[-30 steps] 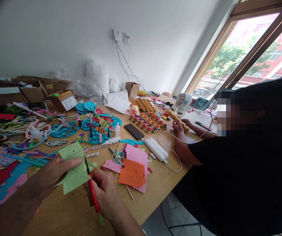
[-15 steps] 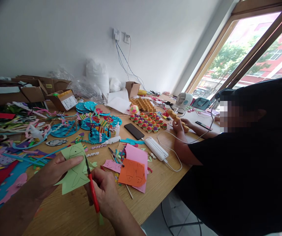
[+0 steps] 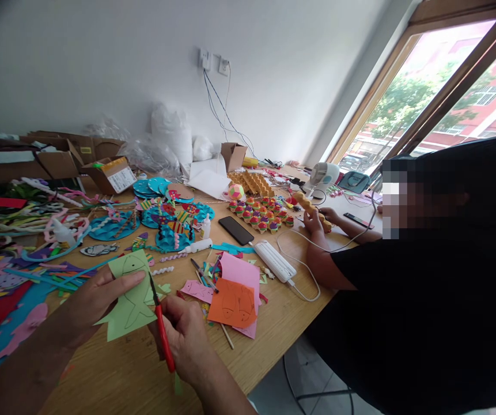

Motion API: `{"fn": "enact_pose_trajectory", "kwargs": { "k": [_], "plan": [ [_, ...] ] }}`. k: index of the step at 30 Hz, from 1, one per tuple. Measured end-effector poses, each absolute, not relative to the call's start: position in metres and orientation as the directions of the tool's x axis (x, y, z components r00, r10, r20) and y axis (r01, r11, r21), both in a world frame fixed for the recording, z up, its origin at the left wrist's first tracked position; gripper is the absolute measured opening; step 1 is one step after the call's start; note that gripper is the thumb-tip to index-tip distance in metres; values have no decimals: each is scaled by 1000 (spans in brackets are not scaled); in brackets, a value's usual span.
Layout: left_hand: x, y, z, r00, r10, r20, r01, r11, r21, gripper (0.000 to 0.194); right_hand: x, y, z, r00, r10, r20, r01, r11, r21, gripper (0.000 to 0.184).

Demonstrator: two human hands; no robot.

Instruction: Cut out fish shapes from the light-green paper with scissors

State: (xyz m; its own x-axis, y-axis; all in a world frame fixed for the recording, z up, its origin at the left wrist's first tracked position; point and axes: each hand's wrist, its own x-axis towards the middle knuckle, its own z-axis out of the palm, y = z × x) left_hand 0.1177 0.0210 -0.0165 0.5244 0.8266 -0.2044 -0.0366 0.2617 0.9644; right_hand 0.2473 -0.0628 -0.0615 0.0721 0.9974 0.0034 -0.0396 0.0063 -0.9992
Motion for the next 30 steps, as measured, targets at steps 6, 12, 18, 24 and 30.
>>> {"fn": "enact_pose_trajectory", "kwargs": {
  "k": [6, 12, 18, 24, 30],
  "plan": [
    [118, 22, -19, 558, 800, -221, -34, 288, 957, 21, 248, -63, -63, 68, 998, -5, -38, -2, -999, 13],
    [119, 22, -19, 550, 802, -231, -39, 301, 953, 19, 249, -62, -64, 71, 997, -7, -37, -4, -999, 14],
    [117, 22, -19, 567, 789, -237, -33, 310, 950, 17, 249, -62, -66, 76, 997, 29, -26, 31, -999, 18],
    [118, 21, -16, 534, 820, -205, -68, 284, 956, 23, 248, -62, -69, 62, 998, 33, -50, 36, -998, 20],
    [120, 20, -17, 534, 817, -220, -42, 285, 958, 28, 246, -63, -69, 76, 997, 27, -57, 31, -998, 20]
  ]
}}
